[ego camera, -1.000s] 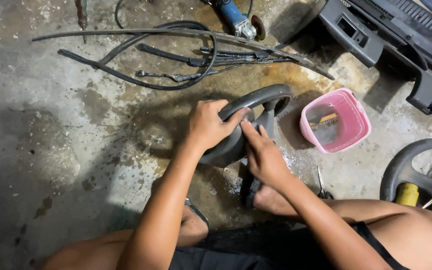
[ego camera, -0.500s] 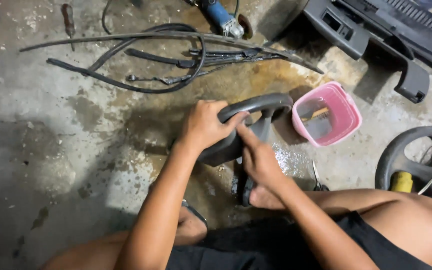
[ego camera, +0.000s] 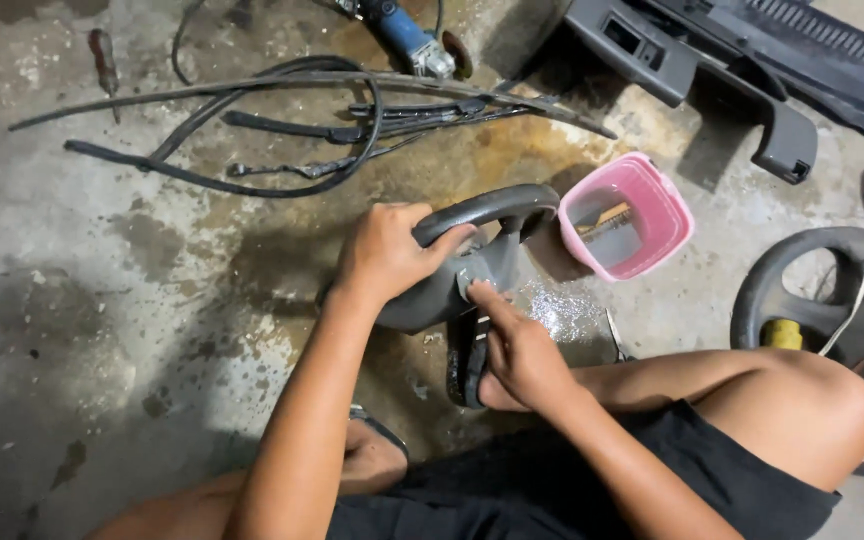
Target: The person scrubs a steering wheel with a brush and water, then rinses it. They repeat this process on a second steering wheel, scrubbing the rim and center hub before rinsing.
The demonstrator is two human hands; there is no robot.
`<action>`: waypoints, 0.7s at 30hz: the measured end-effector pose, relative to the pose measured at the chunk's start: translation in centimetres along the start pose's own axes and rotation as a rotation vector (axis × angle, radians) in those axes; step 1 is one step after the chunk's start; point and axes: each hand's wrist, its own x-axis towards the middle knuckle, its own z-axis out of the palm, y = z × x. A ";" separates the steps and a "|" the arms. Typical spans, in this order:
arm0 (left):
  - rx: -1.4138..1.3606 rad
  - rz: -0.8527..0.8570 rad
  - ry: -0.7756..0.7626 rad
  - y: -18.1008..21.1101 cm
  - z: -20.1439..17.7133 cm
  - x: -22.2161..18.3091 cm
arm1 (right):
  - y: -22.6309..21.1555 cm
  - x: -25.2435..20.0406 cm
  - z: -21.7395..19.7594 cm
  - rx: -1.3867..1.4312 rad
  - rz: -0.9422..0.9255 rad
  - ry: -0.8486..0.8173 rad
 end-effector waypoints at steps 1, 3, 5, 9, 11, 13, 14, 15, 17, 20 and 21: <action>0.000 0.005 -0.001 0.0 0.2 0.1 | 0.5 0.2 0.0 0.000 0.000 0.005; -0.060 -0.002 -0.015 0.0 0.7 0.2 | 1.6 0.4 0.1 -0.092 -0.101 0.059; -0.036 0.011 -0.022 -0.2 0.7 -0.2 | 0.9 0.4 -0.2 -0.116 -0.159 0.045; -0.049 -0.023 -0.055 -0.8 0.2 -0.3 | 2.5 -0.1 1.5 -0.435 -0.315 0.020; -0.019 -0.020 -0.047 -0.8 0.4 -0.4 | 2.8 0.9 1.8 -0.395 -0.298 0.031; 0.009 -0.019 -0.036 -0.8 1.1 -0.3 | 2.6 2.4 2.1 -0.358 -0.283 0.038; 0.019 0.000 -0.021 -0.8 1.7 -0.3 | 2.3 3.4 2.2 -0.345 -0.241 0.073; 0.030 0.017 -0.006 -0.8 2.3 -0.4 | 1.9 4.3 2.4 -0.331 -0.200 0.105; 0.056 0.008 0.005 -0.2 1.6 -0.3 | 0.8 3.8 2.5 -0.308 -0.177 0.121; 0.063 -0.005 0.019 0.3 0.7 0.4 | 0.5 2.6 2.7 -0.253 -0.158 0.147; 0.045 -0.021 0.011 0.5 0.6 0.2 | 0.6 1.6 2.9 -0.213 -0.151 0.146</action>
